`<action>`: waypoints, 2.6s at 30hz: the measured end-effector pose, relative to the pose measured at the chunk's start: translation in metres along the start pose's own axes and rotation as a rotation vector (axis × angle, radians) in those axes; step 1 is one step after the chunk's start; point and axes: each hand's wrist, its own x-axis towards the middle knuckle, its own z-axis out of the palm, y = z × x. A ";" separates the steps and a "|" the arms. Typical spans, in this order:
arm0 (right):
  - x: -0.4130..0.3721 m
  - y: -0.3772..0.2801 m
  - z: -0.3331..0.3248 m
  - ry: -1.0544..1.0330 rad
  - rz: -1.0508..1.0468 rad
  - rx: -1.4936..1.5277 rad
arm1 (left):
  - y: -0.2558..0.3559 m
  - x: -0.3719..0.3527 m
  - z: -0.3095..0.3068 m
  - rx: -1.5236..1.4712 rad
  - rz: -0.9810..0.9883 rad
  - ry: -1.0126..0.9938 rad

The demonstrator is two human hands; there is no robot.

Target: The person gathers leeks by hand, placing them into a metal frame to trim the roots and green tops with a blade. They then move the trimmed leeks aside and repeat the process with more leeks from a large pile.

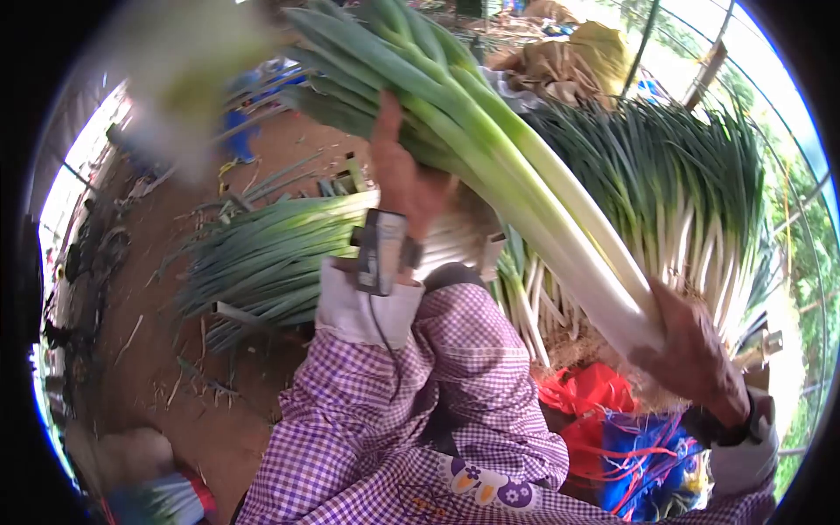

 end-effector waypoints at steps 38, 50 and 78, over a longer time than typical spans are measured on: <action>0.503 0.005 0.359 -0.775 -0.364 -0.112 | 0.128 -0.048 -0.388 0.447 0.258 1.078; 0.429 -0.056 0.371 -0.025 -0.733 -0.136 | 0.134 -0.039 -0.392 0.496 0.138 1.181; 0.436 -0.064 0.423 -0.026 -0.638 -0.129 | 0.213 -0.049 -0.332 2.765 0.107 0.141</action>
